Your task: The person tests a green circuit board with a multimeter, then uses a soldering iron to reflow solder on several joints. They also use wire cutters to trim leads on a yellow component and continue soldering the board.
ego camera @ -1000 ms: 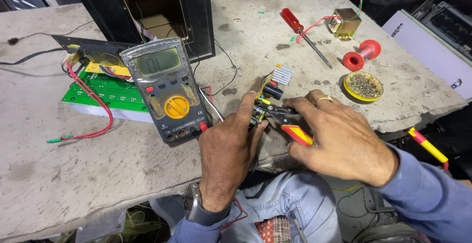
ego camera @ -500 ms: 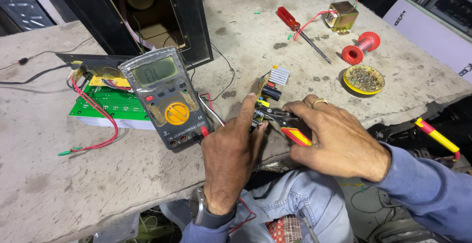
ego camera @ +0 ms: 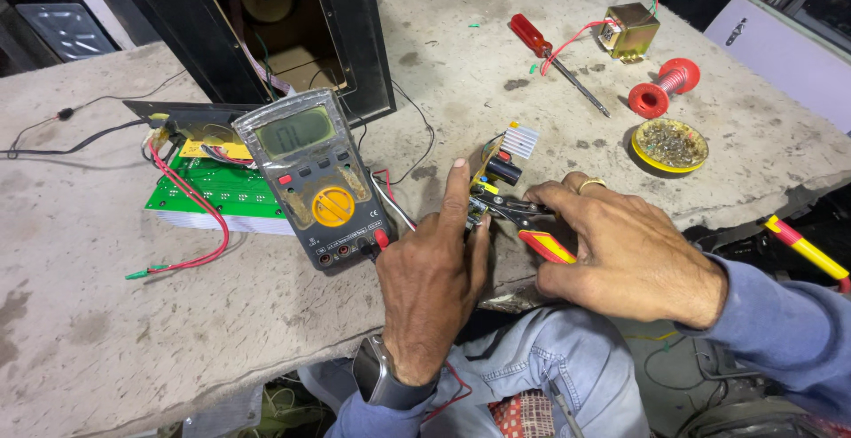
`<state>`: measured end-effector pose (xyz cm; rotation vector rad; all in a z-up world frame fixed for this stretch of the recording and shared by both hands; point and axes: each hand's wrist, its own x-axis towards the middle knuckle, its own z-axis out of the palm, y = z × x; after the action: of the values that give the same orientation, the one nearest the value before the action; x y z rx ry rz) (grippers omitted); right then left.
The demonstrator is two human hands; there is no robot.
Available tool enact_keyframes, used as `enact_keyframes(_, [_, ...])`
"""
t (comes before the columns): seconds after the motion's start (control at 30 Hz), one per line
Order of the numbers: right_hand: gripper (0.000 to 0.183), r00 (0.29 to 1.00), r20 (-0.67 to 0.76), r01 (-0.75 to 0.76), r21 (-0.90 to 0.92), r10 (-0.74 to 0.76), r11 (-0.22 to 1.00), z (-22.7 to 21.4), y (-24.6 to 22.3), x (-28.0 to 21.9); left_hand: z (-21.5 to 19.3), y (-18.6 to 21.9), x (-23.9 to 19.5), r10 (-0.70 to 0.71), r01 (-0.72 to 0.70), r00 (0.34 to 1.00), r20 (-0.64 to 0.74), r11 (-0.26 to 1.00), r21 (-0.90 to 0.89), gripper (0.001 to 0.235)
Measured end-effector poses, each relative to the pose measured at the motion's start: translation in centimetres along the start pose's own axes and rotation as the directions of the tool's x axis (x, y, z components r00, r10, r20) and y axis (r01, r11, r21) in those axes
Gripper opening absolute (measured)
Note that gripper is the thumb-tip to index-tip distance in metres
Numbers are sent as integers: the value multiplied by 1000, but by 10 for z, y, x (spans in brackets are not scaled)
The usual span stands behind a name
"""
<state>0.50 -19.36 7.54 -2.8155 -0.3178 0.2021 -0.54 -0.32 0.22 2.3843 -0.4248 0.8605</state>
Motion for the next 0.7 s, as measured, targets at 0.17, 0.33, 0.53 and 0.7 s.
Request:
enact_keyframes(0.17, [85, 999, -17, 45, 84, -43, 995, 5, 11, 3, 1, 0, 0, -2, 2, 1000, 19, 1000, 25, 70])
enact_keyframes(0.33, [84, 966, -226, 118, -55, -128, 991, 32, 20, -3, 0, 0, 1, -3, 2, 999, 42, 1000, 29, 70])
enact_keyframes(0.53, [69, 943, -290, 308, 584, -162, 751, 6, 59, -22, -1, -7, 7, -98, 97, 995, -22, 995, -15, 63])
enact_keyframes(0.7, [84, 941, -290, 220, 124, -176, 968, -33, 114, -40, -3, -4, 8, -63, 62, 998, -19, 995, -74, 73])
